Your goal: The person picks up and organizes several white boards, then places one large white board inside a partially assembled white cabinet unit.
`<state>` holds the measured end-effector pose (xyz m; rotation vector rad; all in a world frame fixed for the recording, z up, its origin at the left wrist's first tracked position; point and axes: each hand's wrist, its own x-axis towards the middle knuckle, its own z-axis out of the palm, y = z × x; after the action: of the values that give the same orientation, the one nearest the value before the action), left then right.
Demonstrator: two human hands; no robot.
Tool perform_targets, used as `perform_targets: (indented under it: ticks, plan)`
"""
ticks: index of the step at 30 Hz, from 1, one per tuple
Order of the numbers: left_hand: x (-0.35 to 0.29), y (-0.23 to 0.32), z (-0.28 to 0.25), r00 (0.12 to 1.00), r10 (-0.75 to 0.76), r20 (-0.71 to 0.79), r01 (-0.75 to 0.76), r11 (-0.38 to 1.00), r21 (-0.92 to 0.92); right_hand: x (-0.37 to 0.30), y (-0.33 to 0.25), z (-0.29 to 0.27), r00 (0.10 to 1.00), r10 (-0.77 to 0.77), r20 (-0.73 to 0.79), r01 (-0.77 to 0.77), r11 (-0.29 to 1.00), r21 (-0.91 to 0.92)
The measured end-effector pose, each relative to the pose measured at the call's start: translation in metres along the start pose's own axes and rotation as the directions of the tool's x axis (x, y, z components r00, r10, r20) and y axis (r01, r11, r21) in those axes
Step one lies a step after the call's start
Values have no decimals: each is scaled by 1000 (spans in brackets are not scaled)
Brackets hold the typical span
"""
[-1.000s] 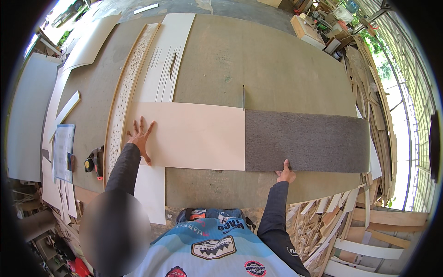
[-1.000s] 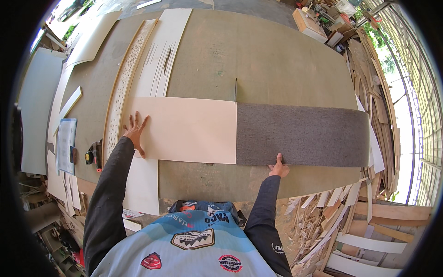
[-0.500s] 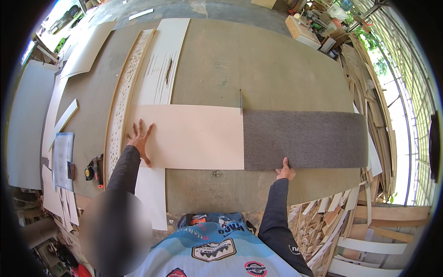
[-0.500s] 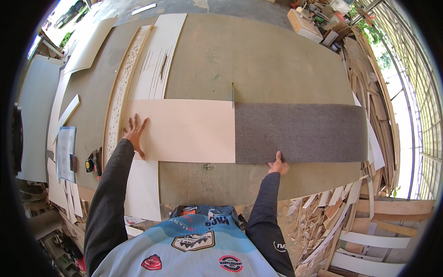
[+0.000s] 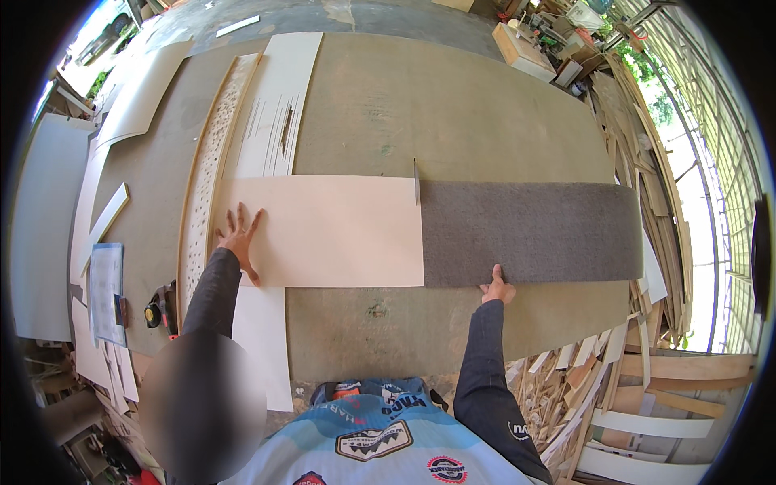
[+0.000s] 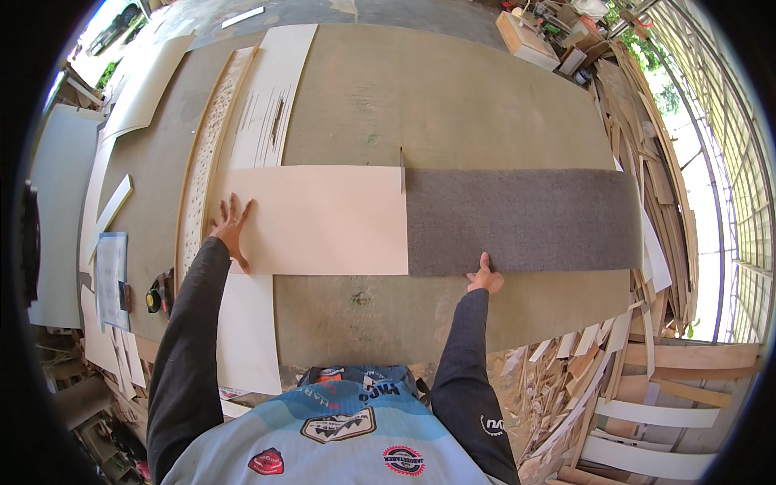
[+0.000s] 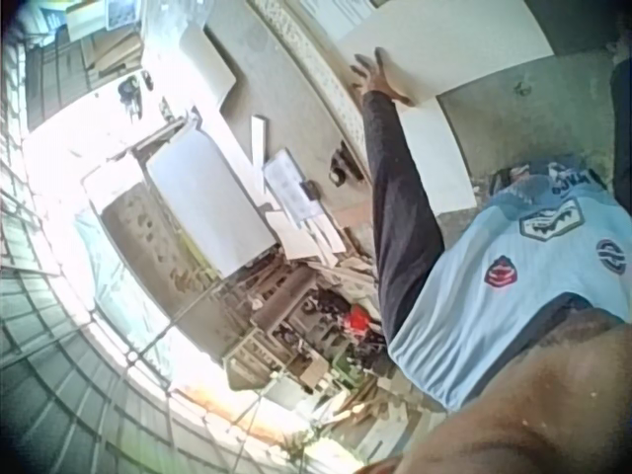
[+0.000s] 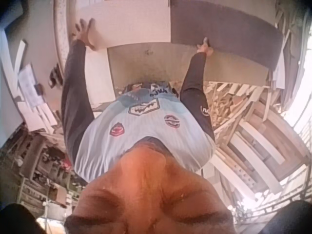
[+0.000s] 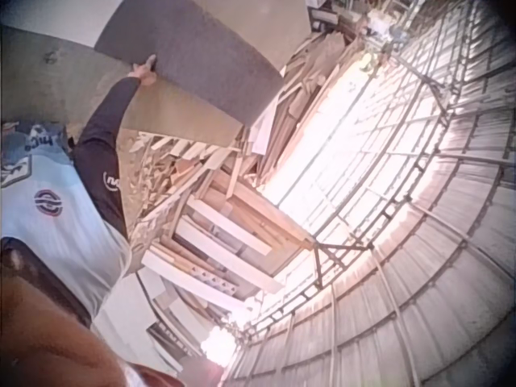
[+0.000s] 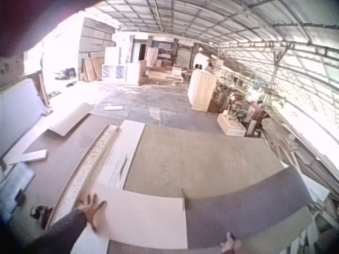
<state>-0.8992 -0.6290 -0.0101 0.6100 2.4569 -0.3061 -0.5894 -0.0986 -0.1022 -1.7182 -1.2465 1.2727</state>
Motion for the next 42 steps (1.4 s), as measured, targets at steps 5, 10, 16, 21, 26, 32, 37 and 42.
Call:
perform_targets:
  ticks: [5, 10, 16, 21, 26, 32, 37, 42]
  plan:
    - [14, -6, -3, 1000, -8, -13, 8, 1000, -19, 2, -5, 13, 1000, -24, 6, 24, 1000, 17]
    - [25, -6, -12, 1000, -4, -13, 4, 1000, -23, 5, -13, 22, 1000, -20, 19, 20, 1000, -9]
    - [37, -9, -19, 1000, 2, -22, -3, 999, -36, 4, -21, 39, 999, -27, -18, 27, 1000, 5]
    - [48, -9, -29, 1000, -4, -22, 3, 999, -41, 9, -28, 48, 999, -2, 36, 2, 1000, 10]
    - [60, -11, -32, 1000, -15, -27, 14, 999, -36, 11, -32, 60, 1000, -29, 13, 29, 1000, -2]
    - [74, -17, -37, 998, 0, -59, -2, 999, -39, 16, -37, 73, 1000, -31, 1, 31, 999, 31]
    - [82, -16, -48, 999, -23, -31, 21, 998, -60, 16, -43, 87, 999, -30, -21, 31, 999, 32]
    - [89, -14, -53, 999, -23, -39, 21, 998, -59, 20, -38, 95, 988, -136, -69, 138, 990, 34]
